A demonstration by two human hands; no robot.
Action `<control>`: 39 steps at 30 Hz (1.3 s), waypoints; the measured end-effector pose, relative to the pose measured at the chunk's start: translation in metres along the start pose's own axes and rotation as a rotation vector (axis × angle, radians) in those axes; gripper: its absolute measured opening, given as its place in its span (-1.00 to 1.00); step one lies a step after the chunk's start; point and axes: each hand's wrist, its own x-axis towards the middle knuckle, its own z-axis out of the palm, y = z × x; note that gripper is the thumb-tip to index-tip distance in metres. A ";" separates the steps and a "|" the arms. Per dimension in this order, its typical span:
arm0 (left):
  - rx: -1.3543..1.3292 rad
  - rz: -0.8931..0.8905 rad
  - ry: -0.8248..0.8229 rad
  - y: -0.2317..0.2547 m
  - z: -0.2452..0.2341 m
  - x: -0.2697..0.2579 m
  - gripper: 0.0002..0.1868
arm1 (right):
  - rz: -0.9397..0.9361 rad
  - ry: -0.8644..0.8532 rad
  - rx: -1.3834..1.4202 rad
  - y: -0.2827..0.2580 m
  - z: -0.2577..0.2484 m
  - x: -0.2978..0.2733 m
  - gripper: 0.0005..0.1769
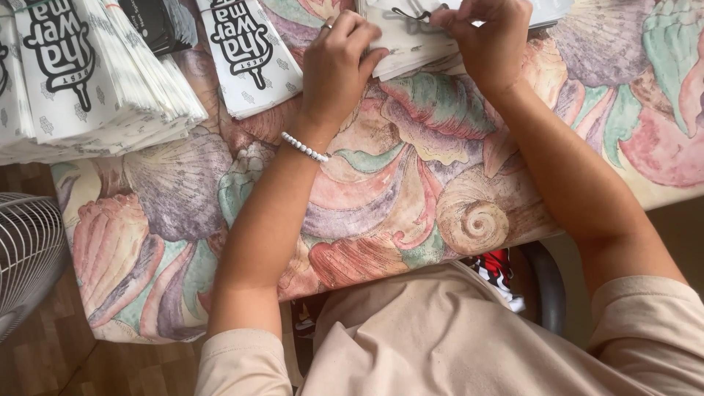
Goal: Folding printed paper wraps and organizing them into stacks secured with rubber bands.
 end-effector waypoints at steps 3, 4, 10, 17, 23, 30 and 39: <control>0.097 0.038 0.014 0.001 -0.001 0.000 -0.80 | -0.070 -0.108 -0.081 0.001 -0.006 0.003 -0.89; 0.097 0.040 0.015 0.001 0.001 0.001 -0.80 | -0.071 -0.106 -0.082 0.002 -0.007 0.003 -0.89; 0.195 0.098 -0.029 -0.004 0.012 0.000 -0.75 | -0.071 -0.141 -0.064 0.002 -0.004 -0.002 -0.78; 0.137 0.080 0.020 -0.004 0.014 0.001 -0.89 | -0.106 -0.179 -0.098 -0.006 -0.001 -0.001 -0.75; 0.089 0.063 0.093 -0.005 0.017 0.003 -0.85 | -0.118 -0.200 -0.106 -0.011 0.006 0.000 -0.89; -0.042 0.018 0.208 0.006 0.008 0.003 -0.70 | -0.243 -0.200 -0.157 -0.009 0.005 -0.005 -0.89; -1.180 -1.372 -0.282 0.085 -0.092 0.000 0.06 | -0.698 -0.187 -0.148 -0.075 -0.006 -0.078 -0.57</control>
